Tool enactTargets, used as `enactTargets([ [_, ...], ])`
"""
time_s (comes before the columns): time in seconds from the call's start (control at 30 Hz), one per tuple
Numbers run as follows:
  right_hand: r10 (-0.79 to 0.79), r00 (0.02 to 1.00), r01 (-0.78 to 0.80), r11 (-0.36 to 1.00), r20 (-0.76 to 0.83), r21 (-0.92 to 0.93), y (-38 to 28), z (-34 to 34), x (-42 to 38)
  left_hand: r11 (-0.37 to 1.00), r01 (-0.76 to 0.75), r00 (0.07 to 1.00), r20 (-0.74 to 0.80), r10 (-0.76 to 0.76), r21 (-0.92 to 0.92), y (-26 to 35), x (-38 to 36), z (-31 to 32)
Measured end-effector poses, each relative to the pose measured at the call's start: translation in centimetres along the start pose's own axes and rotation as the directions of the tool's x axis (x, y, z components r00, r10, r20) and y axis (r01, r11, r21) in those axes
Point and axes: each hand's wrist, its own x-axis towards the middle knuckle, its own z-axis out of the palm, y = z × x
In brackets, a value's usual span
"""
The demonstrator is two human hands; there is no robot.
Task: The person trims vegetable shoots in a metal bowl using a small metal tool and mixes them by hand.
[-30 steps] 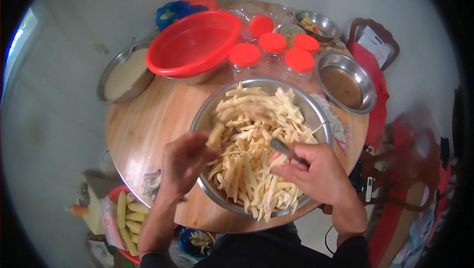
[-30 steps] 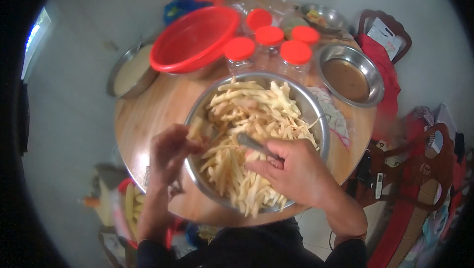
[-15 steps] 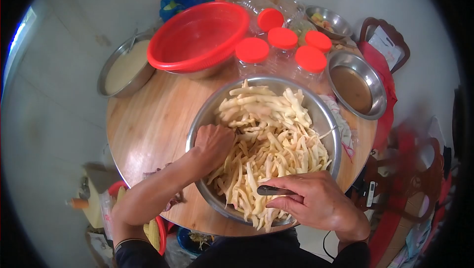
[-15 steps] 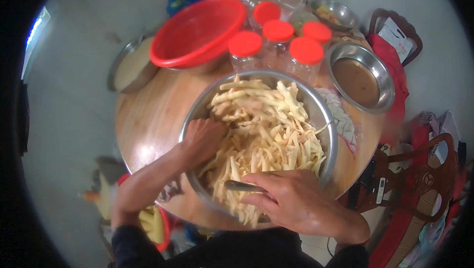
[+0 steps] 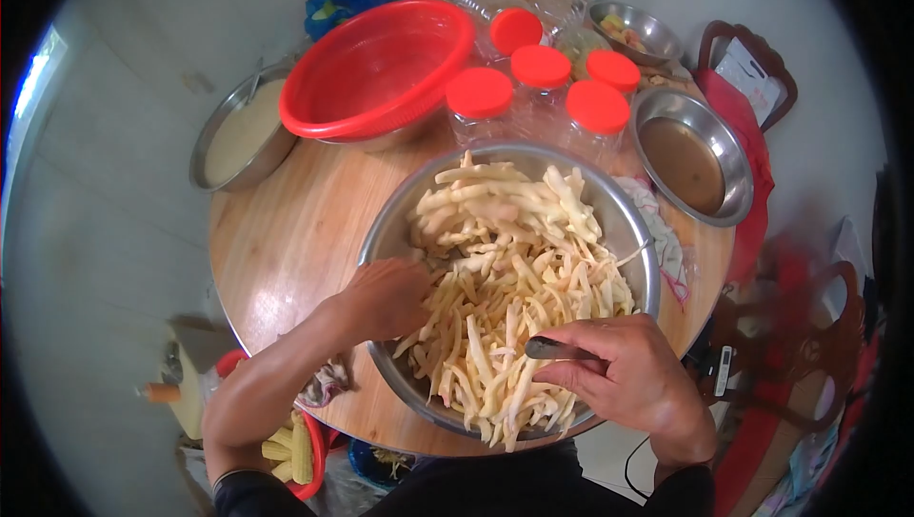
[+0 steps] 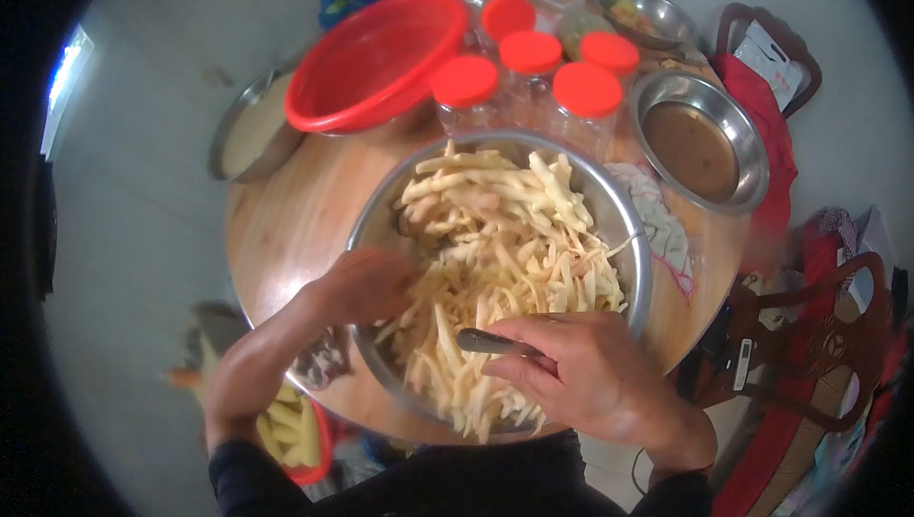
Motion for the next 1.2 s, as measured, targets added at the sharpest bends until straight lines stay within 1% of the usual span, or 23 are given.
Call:
enactTargets([
  [0.13, -0.002, 0.999, 0.005, 0.998, -0.044, 0.061, 0.2, 0.3, 0.0, 0.997, 0.000, 0.994, -0.111, -0.008, -0.073, 1.4, -3.6, -2.8],
  [0.2, 0.036, 0.999, -0.036, 0.999, -0.022, -0.011, -0.1, 0.3, 0.2, 0.913, 0.085, 0.979, -0.136, -0.151, -0.400, 1.9, -4.8, -4.1],
  [0.23, 0.034, 0.999, -0.034, 0.999, -0.020, -0.013, -0.3, 0.4, 0.3, 0.912, 0.086, 0.979, -0.138, -0.153, -0.401, 1.7, -5.1, -4.0],
  [0.3, -0.036, 0.997, 0.035, 0.999, -0.070, -0.021, -0.6, 0.6, 0.4, 0.778, -0.035, 0.974, -0.197, -0.115, -0.627, 1.1, -5.5, -3.4],
  [0.33, -0.040, 0.997, 0.038, 0.999, -0.069, -0.025, -0.9, 0.8, 0.4, 0.778, -0.038, 0.973, -0.202, -0.116, -0.628, 0.8, -5.6, -2.9],
  [0.4, -0.075, 0.988, 0.073, 0.997, -0.139, -0.017, -1.2, 1.3, 0.4, 0.347, -0.105, 0.992, -0.122, -0.028, -0.932, 0.4, -5.7, -1.5],
  [0.43, -0.076, 0.988, 0.074, 0.997, -0.138, -0.021, -1.3, 1.4, 0.4, 0.344, -0.108, 0.992, -0.125, -0.028, -0.933, 0.7, -5.9, -1.3],
  [0.5, -0.070, 0.989, 0.064, 0.997, -0.130, -0.048, -1.2, 1.8, 0.5, 0.131, -0.080, 0.996, -0.085, -0.033, -0.988, 1.6, -6.2, -1.0],
  [0.6, -0.099, 0.993, 0.093, 0.990, -0.062, -0.102, -1.4, 2.0, 0.4, 0.154, -0.051, 0.994, -0.065, -0.086, -0.987, 2.0, -6.1, 0.4],
  [0.63, -0.100, 0.993, 0.093, 0.990, -0.062, -0.105, -1.7, 2.0, 0.4, 0.101, -0.078, 0.992, -0.087, -0.088, -0.992, 2.4, -6.3, 0.7],
  [0.67, -0.067, 0.997, 0.063, 0.991, -0.031, -0.119, -2.1, 2.1, 0.4, 0.101, -0.080, 0.992, -0.089, -0.086, -0.992, 2.6, -6.4, 1.0],
  [0.73, -0.032, 0.999, 0.032, 0.990, -0.001, -0.136, -2.7, 2.6, 0.4, 0.139, -0.157, 0.980, -0.171, -0.099, -0.978, 3.1, -6.5, 1.5],
  [0.8, -0.138, 0.989, 0.128, 0.974, -0.045, -0.188, -2.7, 3.2, 0.4, 0.119, -0.181, 0.975, -0.194, -0.109, -0.976, 3.6, -6.6, 1.7],
  [0.87, -0.130, 0.991, 0.118, 0.971, -0.042, -0.210, -2.7, 3.3, 0.4, 0.101, -0.208, 0.968, -0.219, -0.125, -0.973, 3.8, -7.0, 1.6],
  [0.9, -0.120, 0.992, 0.108, 0.968, -0.040, -0.229, -2.7, 3.3, 0.4, 0.481, -0.212, 0.936, -0.318, -0.149, -0.851, 3.9, -7.6, 1.3],
  [0.93, -0.121, 0.992, 0.108, 0.967, -0.040, -0.230, -2.7, 3.1, 0.3, 0.785, -0.161, 0.901, -0.414, -0.131, -0.598, 3.8, -7.9, 1.1],
  [0.97, -0.085, 0.994, 0.069, 0.971, -0.064, -0.227, -2.9, 2.8, 0.2, 0.785, -0.161, 0.901, -0.414, -0.131, -0.599, 3.3, -7.9, 0.9],
  [1.0, -0.050, 0.995, 0.029, 0.974, -0.089, -0.223, -2.8, 2.6, 0.2, 0.909, -0.076, 0.931, -0.357, -0.083, -0.410, 2.6, -7.6, 0.5],
  [1.03, -0.048, 0.995, 0.028, 0.975, -0.087, -0.222, -2.6, 2.5, 0.1, 0.982, -0.005, 0.957, -0.287, -0.051, -0.191, 2.0, -7.1, 0.2],
  [1.07, -0.059, 0.990, 0.033, 0.981, -0.129, -0.193, -2.3, 2.4, 0.2, 0.981, -0.003, 0.957, -0.284, -0.053, -0.192, 1.7, -6.0, -0.1],
  [1.13, -0.069, 0.983, 0.041, 0.986, -0.169, -0.163, -1.7, 2.3, 0.3, 0.985, -0.023, 0.886, -0.460, -0.059, -0.172, 1.6, -3.0, -0.2],
  [1.17, -0.080, 0.980, 0.051, 0.986, -0.184, -0.159, -1.4, 2.3, 0.3, 0.985, -0.022, 0.886, -0.460, -0.060, -0.172, 1.3, -1.3, 0.2],
  [1.2, -0.089, 0.976, 0.058, 0.986, -0.199, -0.156, -1.2, 2.1, 0.4, 0.994, 0.002, 0.916, -0.398, -0.047, -0.111, 1.0, 0.8, 0.9],
])
